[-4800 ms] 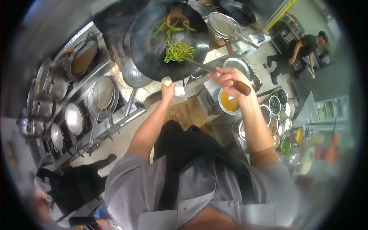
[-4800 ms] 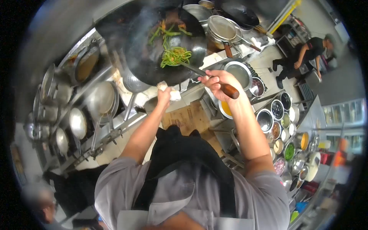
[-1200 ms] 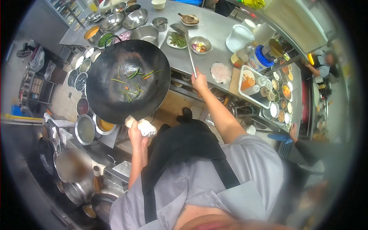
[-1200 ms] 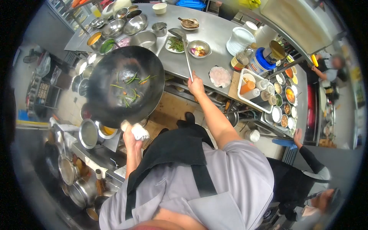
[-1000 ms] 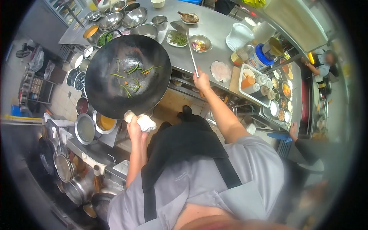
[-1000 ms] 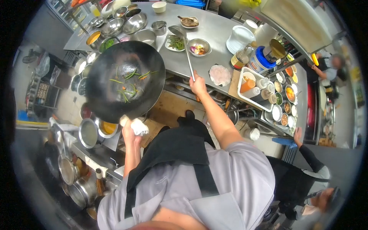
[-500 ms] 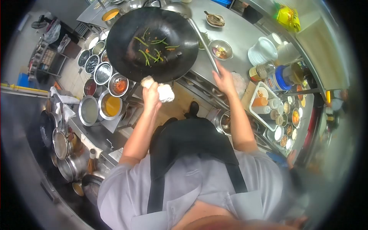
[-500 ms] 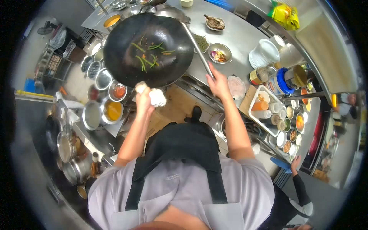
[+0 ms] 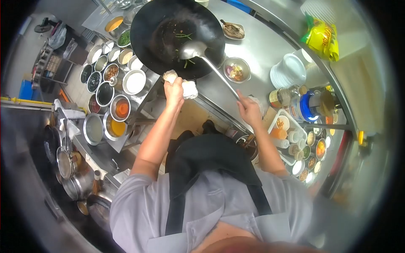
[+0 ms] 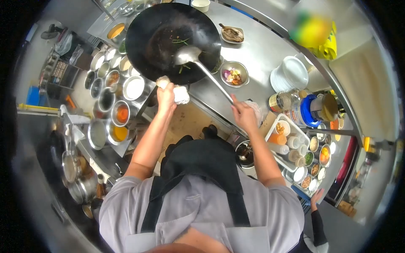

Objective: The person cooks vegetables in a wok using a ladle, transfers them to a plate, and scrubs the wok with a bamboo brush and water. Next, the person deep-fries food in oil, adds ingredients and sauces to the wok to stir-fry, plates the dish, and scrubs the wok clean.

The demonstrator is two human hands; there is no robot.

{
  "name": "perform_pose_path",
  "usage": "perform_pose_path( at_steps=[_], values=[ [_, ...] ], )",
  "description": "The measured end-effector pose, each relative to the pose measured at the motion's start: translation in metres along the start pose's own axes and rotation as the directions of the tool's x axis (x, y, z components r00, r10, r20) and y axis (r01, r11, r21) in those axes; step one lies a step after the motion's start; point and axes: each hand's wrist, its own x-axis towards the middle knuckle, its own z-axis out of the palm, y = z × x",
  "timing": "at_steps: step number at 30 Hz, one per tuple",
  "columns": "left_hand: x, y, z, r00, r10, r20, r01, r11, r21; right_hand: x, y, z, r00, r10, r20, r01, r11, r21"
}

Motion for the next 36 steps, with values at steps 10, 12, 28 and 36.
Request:
perform_pose_path(
  at_steps=[10, 12, 28, 36],
  values=[
    [0.021, -0.019, 0.033, 0.998, 0.043, -0.034, -0.043, 0.999, 0.007, 0.097, 0.020, 0.043, 0.980, -0.028, -0.195, 0.010, 0.996, -0.092],
    [0.023, -0.015, 0.039, 0.999, 0.035, -0.014, -0.035, 0.999, -0.020, 0.045, 0.027, 0.032, 0.991, 0.065, -0.115, -0.071, 0.996, -0.049],
    [0.060, -0.038, 0.056, 0.969, 0.246, 0.010, -0.247, 0.967, 0.061, -0.006, 0.022, 0.031, 0.968, 0.249, -0.001, -0.238, 0.925, 0.295],
    [0.062, -0.046, 0.058, 0.964, 0.263, -0.040, -0.251, 0.950, 0.187, 0.056, 0.033, 0.051, 0.978, 0.180, -0.108, -0.169, 0.980, 0.105]
  ],
)
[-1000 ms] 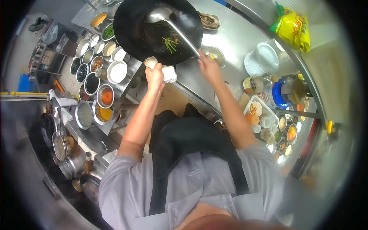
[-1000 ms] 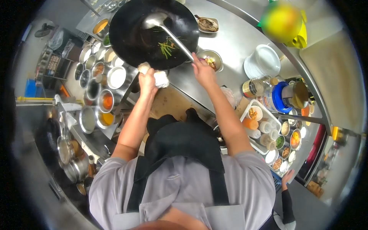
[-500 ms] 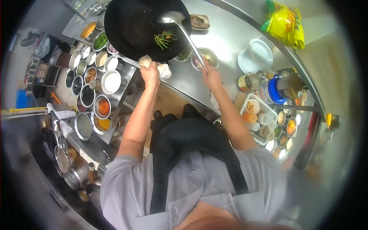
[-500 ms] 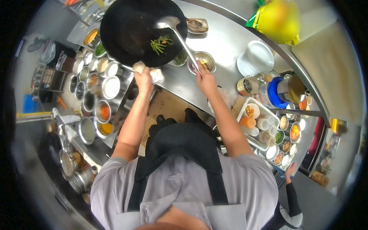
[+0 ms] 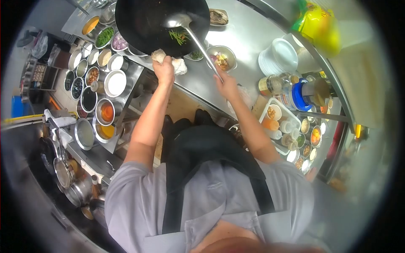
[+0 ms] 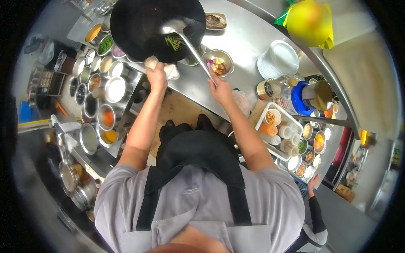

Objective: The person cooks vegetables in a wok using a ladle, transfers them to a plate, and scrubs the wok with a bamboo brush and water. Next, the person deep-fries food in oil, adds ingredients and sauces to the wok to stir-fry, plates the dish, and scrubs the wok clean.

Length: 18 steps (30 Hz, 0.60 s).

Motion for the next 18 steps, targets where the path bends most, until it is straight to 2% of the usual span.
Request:
perform_pose_path(
  at_steps=[1, 2, 5, 7, 8, 10, 14, 16, 17, 18],
  values=[
    [0.000, 0.006, 0.003, 1.000, 0.005, -0.005, -0.006, 0.999, -0.052, 0.003, 0.003, 0.001, 0.997, -0.071, -0.023, 0.071, 0.997, -0.017],
    [0.000, 0.011, 0.007, 1.000, 0.010, -0.013, -0.012, 0.994, -0.105, -0.005, 0.005, -0.002, 0.997, -0.076, -0.022, 0.075, 0.997, -0.023],
    [0.006, -0.001, -0.004, 1.000, -0.031, -0.002, 0.031, 0.998, -0.058, -0.059, 0.019, -0.025, 0.999, -0.021, 0.044, 0.025, 0.996, -0.088],
    [0.008, -0.001, -0.008, 1.000, -0.021, 0.019, 0.022, 0.999, -0.036, -0.068, 0.020, -0.038, 0.991, -0.123, -0.054, 0.117, 0.988, -0.101],
    [0.006, -0.002, -0.010, 1.000, -0.027, 0.011, 0.027, 0.999, -0.032, -0.068, 0.019, -0.038, 0.992, -0.122, -0.044, 0.117, 0.988, -0.098],
    [0.006, 0.002, -0.005, 0.998, 0.065, -0.013, -0.065, 0.997, -0.029, -0.053, 0.013, -0.039, 1.000, 0.013, -0.008, -0.015, 0.979, -0.206],
    [0.010, -0.004, -0.006, 0.998, 0.057, 0.017, -0.058, 0.998, 0.037, -0.017, 0.011, -0.012, 0.996, 0.042, -0.077, -0.052, 0.988, -0.146],
    [0.007, 0.005, 0.003, 0.998, 0.060, -0.032, -0.059, 0.998, 0.027, -0.019, 0.008, -0.008, 0.992, 0.127, 0.004, -0.124, 0.973, -0.196],
    [0.009, 0.006, 0.006, 0.998, 0.063, -0.027, -0.062, 0.998, 0.022, -0.025, 0.007, -0.009, 0.992, 0.126, -0.003, -0.124, 0.972, -0.198],
    [0.008, 0.005, 0.007, 0.997, 0.075, -0.015, -0.075, 0.997, -0.004, -0.039, 0.005, -0.009, 0.996, 0.091, -0.010, -0.092, 0.988, -0.125]
  ],
)
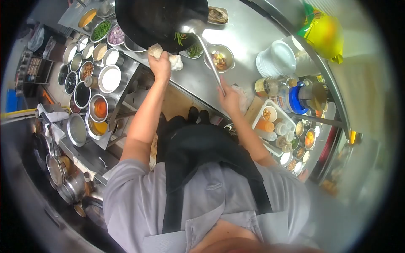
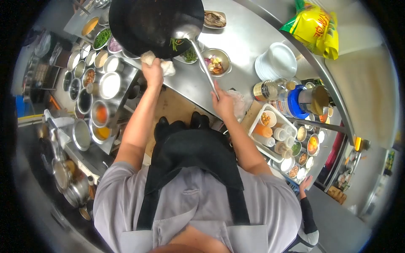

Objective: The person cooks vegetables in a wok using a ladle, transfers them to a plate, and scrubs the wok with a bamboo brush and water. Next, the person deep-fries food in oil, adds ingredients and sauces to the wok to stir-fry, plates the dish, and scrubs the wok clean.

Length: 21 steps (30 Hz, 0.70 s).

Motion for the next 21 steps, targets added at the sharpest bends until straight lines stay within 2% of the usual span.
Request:
perform_pose_path(
  at_steps=[1, 2, 4, 5, 8, 10, 14, 16, 17, 19, 21],
  values=[
    [-0.002, -0.002, -0.001, 1.000, 0.008, 0.010, -0.008, 1.000, -0.025, -0.015, -0.002, -0.002, 1.000, -0.030, -0.009, 0.031, 0.997, 0.074],
    [-0.003, -0.004, 0.000, 1.000, 0.005, 0.008, -0.005, 1.000, -0.026, -0.026, -0.004, -0.005, 1.000, -0.031, -0.006, 0.031, 0.997, 0.071],
    [-0.001, -0.007, 0.001, 1.000, 0.005, -0.007, -0.006, 0.999, -0.039, -0.041, -0.010, -0.012, 0.998, -0.051, -0.023, 0.055, 0.968, 0.245],
    [0.001, -0.009, 0.002, 1.000, 0.007, -0.009, -0.007, 0.999, -0.039, -0.044, -0.013, -0.016, 0.998, -0.053, -0.023, 0.057, 0.968, 0.245],
    [0.001, -0.012, 0.000, 1.000, 0.013, -0.014, -0.013, 1.000, -0.002, -0.051, -0.021, -0.036, 0.998, 0.001, 0.057, -0.013, 0.980, 0.197],
    [0.001, -0.013, 0.001, 0.999, 0.004, -0.034, -0.002, 0.999, 0.048, -0.051, -0.028, -0.049, 0.997, 0.027, 0.075, -0.034, 0.995, 0.090],
    [0.009, -0.019, -0.001, 0.996, 0.082, -0.034, -0.080, 0.995, 0.059, -0.057, -0.018, -0.054, 0.999, -0.025, 0.022, 0.024, 0.997, 0.068],
    [0.008, -0.006, 0.000, 0.994, 0.102, -0.046, -0.091, 0.976, 0.199, -0.060, -0.017, -0.058, 1.000, 0.006, 0.016, -0.008, 0.997, 0.081],
    [0.010, -0.008, 0.000, 0.994, 0.102, -0.050, -0.090, 0.976, 0.199, -0.061, -0.017, -0.061, 1.000, 0.003, 0.018, -0.005, 0.997, 0.080],
    [0.015, -0.010, 0.002, 0.984, 0.155, -0.083, -0.138, 0.974, 0.179, -0.063, -0.017, -0.068, 0.988, 0.107, 0.107, -0.107, 0.994, -0.011],
    [0.016, -0.005, 0.002, 0.987, 0.142, -0.081, -0.126, 0.976, 0.180, -0.068, -0.012, -0.070, 0.990, 0.100, 0.096, -0.100, 0.995, -0.009]
  ],
)
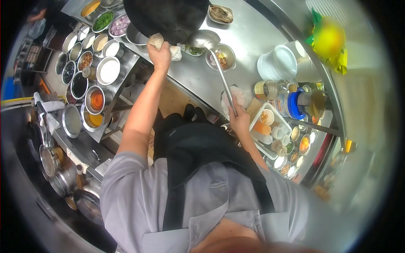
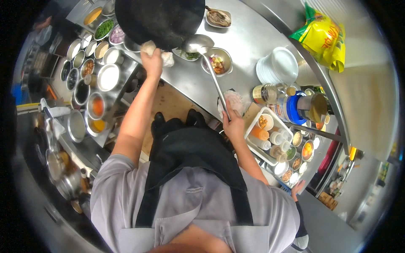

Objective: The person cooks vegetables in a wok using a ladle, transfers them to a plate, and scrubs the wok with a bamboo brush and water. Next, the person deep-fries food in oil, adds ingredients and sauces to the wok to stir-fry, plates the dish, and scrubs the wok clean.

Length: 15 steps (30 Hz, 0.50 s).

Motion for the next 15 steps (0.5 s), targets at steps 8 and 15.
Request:
perform_pose_path(
  at_steps=[8, 15],
  values=[
    [0.008, -0.011, 0.003, 0.997, 0.077, 0.002, -0.076, 0.994, 0.082, 0.043, 0.003, 0.020, 0.951, -0.242, -0.193, 0.248, 0.969, 0.006],
    [0.017, -0.013, 0.006, 0.998, 0.068, -0.015, -0.067, 0.998, 0.019, 0.027, 0.017, -0.006, 0.989, -0.135, -0.055, 0.132, 0.990, -0.047]
  ],
)
